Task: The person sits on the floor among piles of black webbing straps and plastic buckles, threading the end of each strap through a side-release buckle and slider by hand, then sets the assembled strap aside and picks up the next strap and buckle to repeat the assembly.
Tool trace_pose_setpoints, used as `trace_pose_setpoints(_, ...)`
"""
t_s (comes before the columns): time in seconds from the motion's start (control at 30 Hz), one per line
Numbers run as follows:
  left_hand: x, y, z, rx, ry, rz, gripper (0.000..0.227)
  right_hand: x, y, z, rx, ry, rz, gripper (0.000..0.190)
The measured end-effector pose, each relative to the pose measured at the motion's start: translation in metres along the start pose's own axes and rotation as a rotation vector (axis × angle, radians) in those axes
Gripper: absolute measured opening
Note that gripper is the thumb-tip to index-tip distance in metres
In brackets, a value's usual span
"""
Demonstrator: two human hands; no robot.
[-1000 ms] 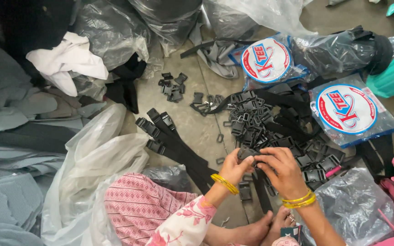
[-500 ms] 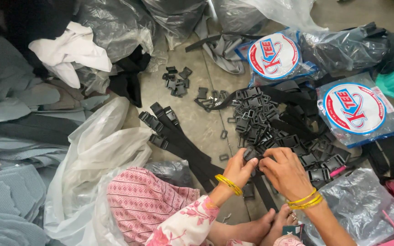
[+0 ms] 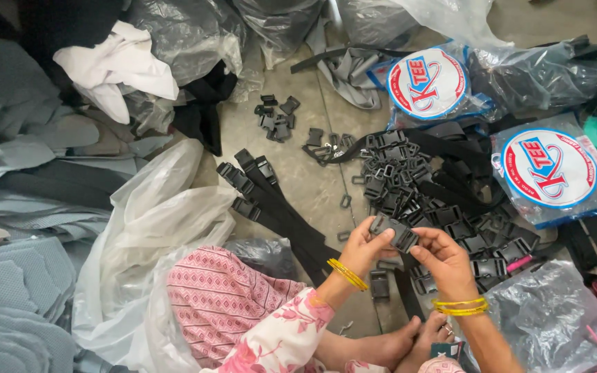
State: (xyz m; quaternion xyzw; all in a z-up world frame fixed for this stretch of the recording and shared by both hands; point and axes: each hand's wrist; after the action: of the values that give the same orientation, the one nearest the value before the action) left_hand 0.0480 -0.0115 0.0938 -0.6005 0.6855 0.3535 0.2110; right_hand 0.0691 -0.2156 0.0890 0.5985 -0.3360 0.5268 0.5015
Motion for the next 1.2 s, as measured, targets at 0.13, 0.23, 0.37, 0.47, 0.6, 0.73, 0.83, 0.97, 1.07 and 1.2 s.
trace_pose_setpoints(0.13,-0.022,0.009,-0.009,0.028,0.296,0.217,0.023,-0.001,0.001,0.002,0.034,-0.176,-0.042,0.029)
trace_pose_setpoints(0.23,-0.026,0.009,-0.011,0.048,0.404,0.29,0.023,-0.033,-0.003,0.012,0.046,-0.33,-0.025,0.021)
trace_pose_setpoints(0.37,-0.022,0.011,-0.01,0.089,0.339,0.32,0.026,-0.029,0.002,0.01,0.055,-0.369,-0.057,0.022)
trace_pose_setpoints(0.47,-0.015,0.01,-0.003,0.117,0.356,0.357,0.028,-0.016,0.007,0.009,0.12,-0.34,-0.056,0.02)
trace_pose_setpoints(0.6,-0.012,0.011,0.0,0.116,0.331,0.344,0.027,0.006,0.011,0.009,0.149,-0.178,0.037,0.017)
trace_pose_setpoints(0.73,0.002,0.006,0.004,0.072,0.169,0.241,0.027,0.091,0.027,-0.018,-0.134,0.503,0.312,0.029)
trace_pose_setpoints(0.83,0.008,0.005,0.005,0.024,0.066,0.151,0.027,0.109,0.031,-0.027,-0.227,0.845,0.582,0.029)
trace_pose_setpoints(0.97,0.019,0.005,0.013,-0.023,-0.059,0.059,0.025,0.113,0.032,-0.029,-0.163,1.194,0.713,0.023)
trace_pose_setpoints(1.07,0.015,0.011,0.013,0.008,-0.223,0.024,0.022,0.121,0.028,-0.03,-0.03,1.242,0.681,0.018)
trace_pose_setpoints(1.2,0.0,0.018,0.003,-0.037,-0.515,0.047,0.023,0.117,0.024,-0.026,0.11,1.229,0.635,0.019)
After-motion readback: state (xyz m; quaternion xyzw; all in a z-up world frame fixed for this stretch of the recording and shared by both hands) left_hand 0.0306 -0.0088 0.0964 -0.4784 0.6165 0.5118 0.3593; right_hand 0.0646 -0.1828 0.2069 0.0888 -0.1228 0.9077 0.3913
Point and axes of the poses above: each hand's wrist, its own y-axis away from the middle knuckle, its own z-axis out of the back of the hand, x = y × z, and after that the axes turned 11 degrees about y, right-handed
